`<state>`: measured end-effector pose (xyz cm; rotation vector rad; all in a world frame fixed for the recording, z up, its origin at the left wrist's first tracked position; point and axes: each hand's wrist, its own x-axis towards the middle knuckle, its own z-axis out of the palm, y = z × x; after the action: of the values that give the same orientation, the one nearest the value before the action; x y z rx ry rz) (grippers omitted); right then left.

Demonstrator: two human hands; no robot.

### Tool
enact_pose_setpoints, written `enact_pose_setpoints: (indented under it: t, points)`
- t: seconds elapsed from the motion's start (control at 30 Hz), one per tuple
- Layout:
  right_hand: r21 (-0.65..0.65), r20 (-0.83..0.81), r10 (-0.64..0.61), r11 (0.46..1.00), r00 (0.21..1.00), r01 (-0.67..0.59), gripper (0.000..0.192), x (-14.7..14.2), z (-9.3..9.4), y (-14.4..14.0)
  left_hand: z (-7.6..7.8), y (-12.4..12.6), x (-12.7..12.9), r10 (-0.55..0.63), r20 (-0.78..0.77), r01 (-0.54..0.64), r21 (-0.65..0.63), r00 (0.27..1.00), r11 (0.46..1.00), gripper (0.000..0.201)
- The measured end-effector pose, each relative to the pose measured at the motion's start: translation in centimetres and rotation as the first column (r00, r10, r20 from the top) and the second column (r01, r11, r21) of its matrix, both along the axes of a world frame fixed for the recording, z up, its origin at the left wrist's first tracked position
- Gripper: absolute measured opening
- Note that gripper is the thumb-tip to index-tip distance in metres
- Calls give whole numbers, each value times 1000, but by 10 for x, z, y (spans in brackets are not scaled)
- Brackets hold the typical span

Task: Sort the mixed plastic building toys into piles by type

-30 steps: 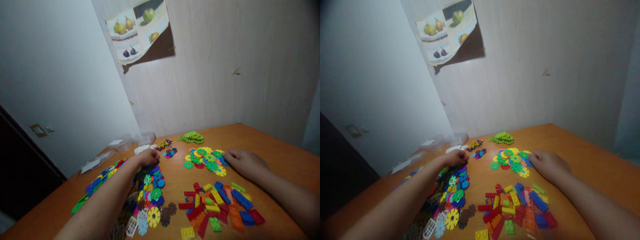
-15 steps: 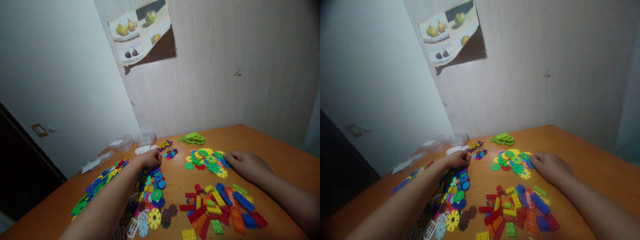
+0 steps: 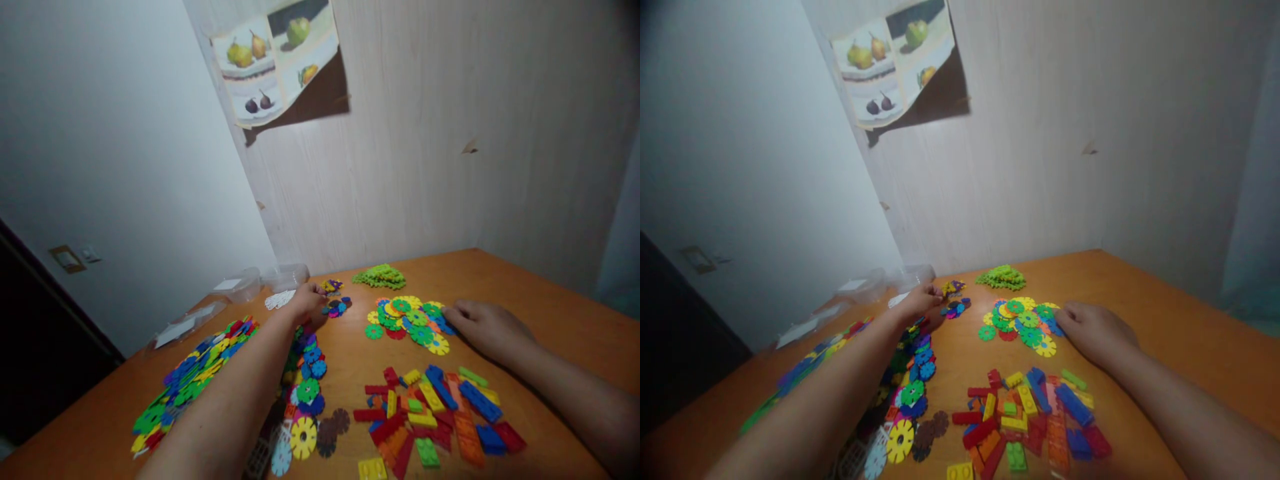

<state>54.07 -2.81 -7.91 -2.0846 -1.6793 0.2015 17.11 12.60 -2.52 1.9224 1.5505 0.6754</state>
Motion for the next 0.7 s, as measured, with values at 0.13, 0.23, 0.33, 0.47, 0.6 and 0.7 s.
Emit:
enact_pose_setpoints:
  t: [0.13,0.23,0.33,0.47,0.6,0.7]
  points:
    - [6,3,12,1000,1000,-12,49,0,1,-1,12,-17,-16,-73,-22,73,-8,997,997,16]
    - [2,-8,21,1000,1000,-21,50,1,0,0,19,-37,-29,-145,-54,143,-34,988,989,11]
    - [19,-19,22,1000,1000,-22,49,3,-2,2,24,-57,-40,-197,-113,191,-67,974,979,13]
    - [19,-20,16,1000,1000,-16,48,3,-1,2,30,-78,-49,-308,-339,297,-86,889,951,22]
    - [5,10,14,1000,1000,-14,50,0,2,0,33,-90,-54,-343,-495,363,-60,798,930,28]
    - [19,2,18,1000,1000,-18,51,-1,2,-1,31,-93,-55,-345,-529,355,-87,775,931,31]
